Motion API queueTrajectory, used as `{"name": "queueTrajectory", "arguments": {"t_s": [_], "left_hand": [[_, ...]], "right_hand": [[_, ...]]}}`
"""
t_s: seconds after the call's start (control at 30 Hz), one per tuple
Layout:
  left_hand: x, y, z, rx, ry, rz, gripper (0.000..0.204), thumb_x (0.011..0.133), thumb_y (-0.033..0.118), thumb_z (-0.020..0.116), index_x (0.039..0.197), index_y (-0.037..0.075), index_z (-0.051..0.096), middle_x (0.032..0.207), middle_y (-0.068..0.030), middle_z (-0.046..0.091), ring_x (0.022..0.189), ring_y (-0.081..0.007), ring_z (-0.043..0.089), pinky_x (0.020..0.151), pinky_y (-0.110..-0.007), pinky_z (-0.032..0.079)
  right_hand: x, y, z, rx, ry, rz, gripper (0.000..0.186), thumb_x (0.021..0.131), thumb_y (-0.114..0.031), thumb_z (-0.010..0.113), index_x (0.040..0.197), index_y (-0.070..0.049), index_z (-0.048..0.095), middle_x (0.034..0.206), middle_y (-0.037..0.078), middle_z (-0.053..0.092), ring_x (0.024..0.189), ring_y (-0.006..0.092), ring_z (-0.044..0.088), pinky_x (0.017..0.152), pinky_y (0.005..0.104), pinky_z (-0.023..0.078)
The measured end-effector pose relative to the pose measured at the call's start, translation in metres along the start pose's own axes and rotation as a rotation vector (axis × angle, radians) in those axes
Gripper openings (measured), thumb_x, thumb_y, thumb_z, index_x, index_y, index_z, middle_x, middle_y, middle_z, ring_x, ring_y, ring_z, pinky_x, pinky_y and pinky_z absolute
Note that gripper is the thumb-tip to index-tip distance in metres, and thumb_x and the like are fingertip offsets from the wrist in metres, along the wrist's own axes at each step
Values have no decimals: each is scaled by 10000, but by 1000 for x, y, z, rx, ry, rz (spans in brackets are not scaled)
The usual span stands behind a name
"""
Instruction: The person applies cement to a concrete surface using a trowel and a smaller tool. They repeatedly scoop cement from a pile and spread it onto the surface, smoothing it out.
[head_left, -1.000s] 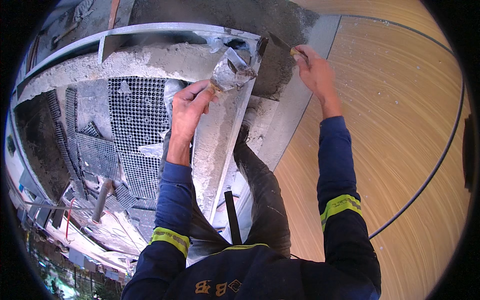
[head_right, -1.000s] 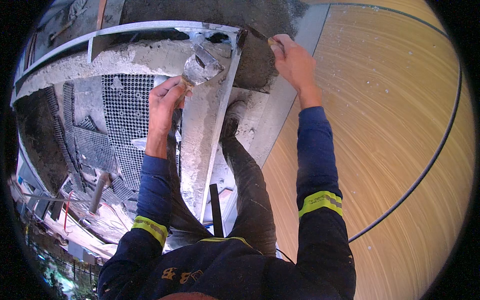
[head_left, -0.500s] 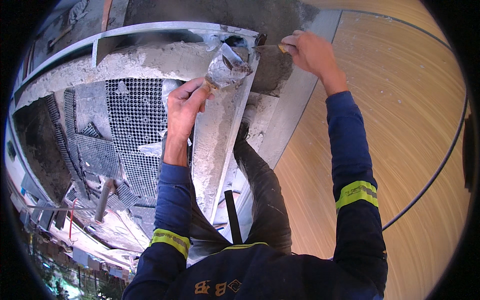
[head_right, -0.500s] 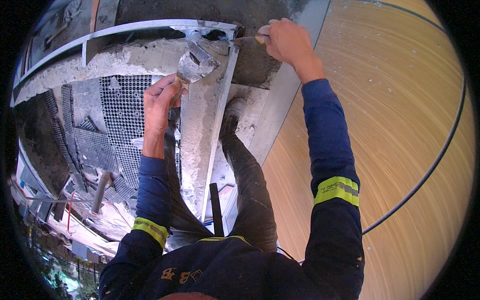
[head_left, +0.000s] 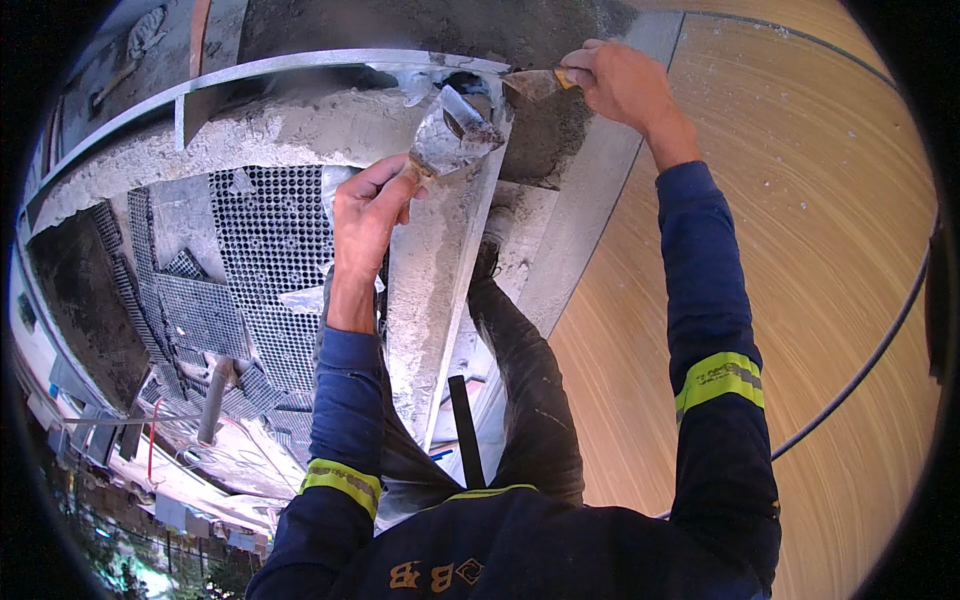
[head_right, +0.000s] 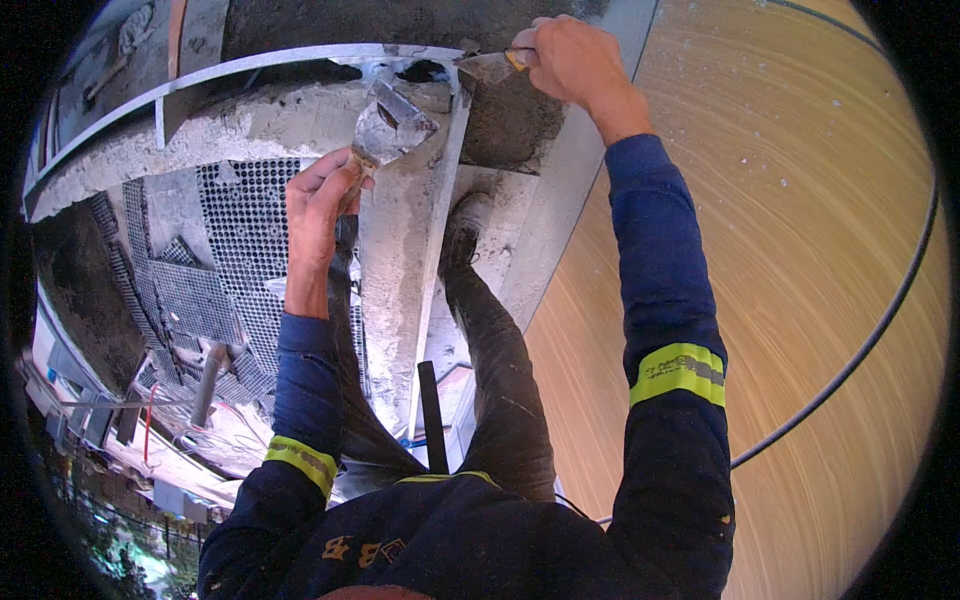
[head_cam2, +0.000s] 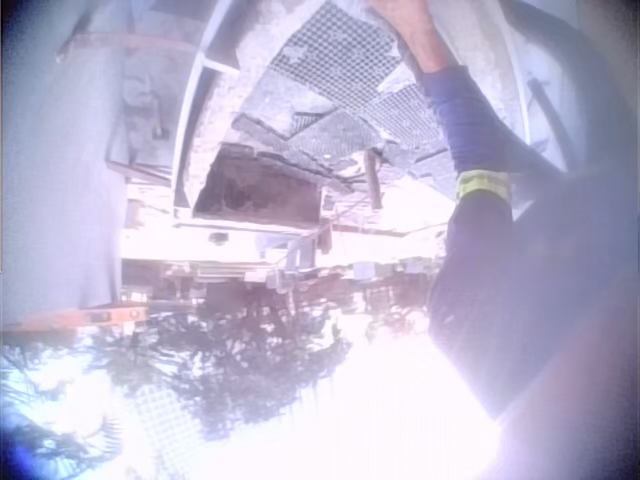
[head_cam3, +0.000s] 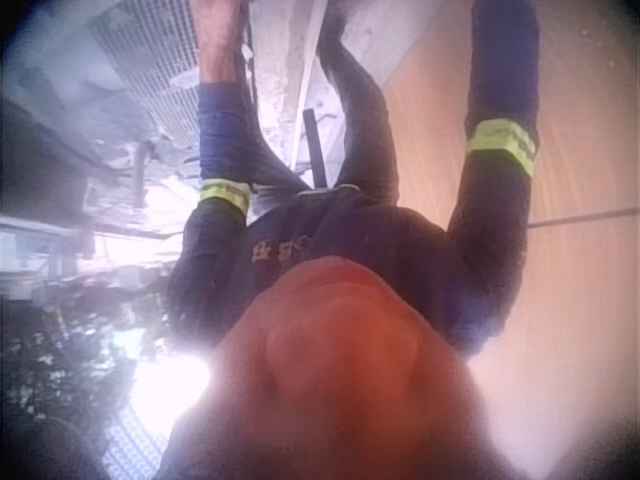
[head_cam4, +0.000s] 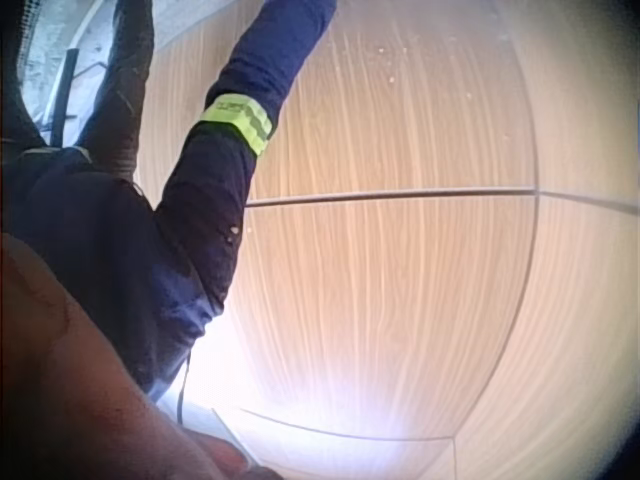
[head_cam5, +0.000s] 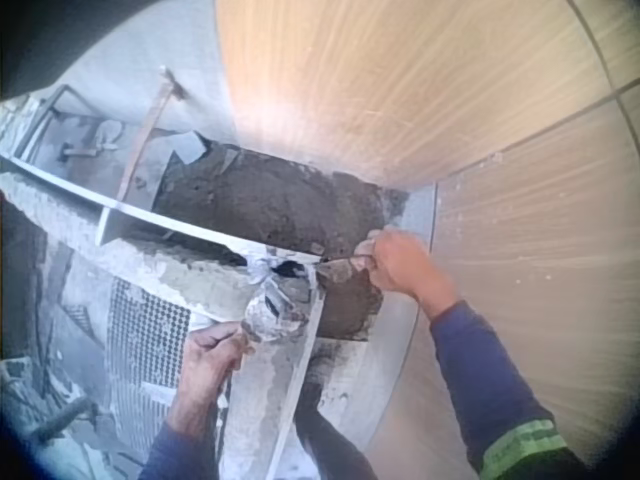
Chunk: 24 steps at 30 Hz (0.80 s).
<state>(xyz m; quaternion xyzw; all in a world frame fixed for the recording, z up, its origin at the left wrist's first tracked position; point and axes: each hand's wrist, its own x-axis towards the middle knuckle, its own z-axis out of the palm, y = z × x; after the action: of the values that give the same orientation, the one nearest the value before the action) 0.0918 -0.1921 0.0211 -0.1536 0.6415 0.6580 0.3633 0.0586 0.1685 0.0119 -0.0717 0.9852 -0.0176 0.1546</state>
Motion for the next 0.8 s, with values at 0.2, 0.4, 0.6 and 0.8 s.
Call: {"name": "queueTrajectory", "arguments": {"t_s": [0.2,0.4,0.6,0.8], "left_hand": [[2,1,4,48,-5,7,316,967,175,632,1167,-38,753,820,-62,721,603,-60,514,566,-232,411],[3,1,6,57,-12,-2,318,966,174,626,1167,-39,752,812,-51,717,602,-58,505,565,-230,404],[3,3,8,65,-12,-7,320,966,180,625,1160,-42,752,805,-47,714,596,-56,492,561,-227,391],[3,5,7,69,-20,-5,320,965,181,625,1156,-43,751,807,-44,712,594,-55,490,566,-227,392]], "right_hand": [[2,0,-6,28,-111,81,254,957,-169,613,1149,-191,777,1091,64,733,1067,338,679,913,471,554],[2,4,-4,45,-135,104,270,968,-180,604,1179,-205,770,1109,62,733,1080,337,678,924,467,550],[-1,4,-4,52,-116,126,267,983,-219,597,1191,-217,764,1114,61,732,1092,329,676,920,460,549],[-4,8,4,90,-117,167,264,981,-242,605,1189,-211,764,1108,62,732,1083,334,677,908,459,547]]}}
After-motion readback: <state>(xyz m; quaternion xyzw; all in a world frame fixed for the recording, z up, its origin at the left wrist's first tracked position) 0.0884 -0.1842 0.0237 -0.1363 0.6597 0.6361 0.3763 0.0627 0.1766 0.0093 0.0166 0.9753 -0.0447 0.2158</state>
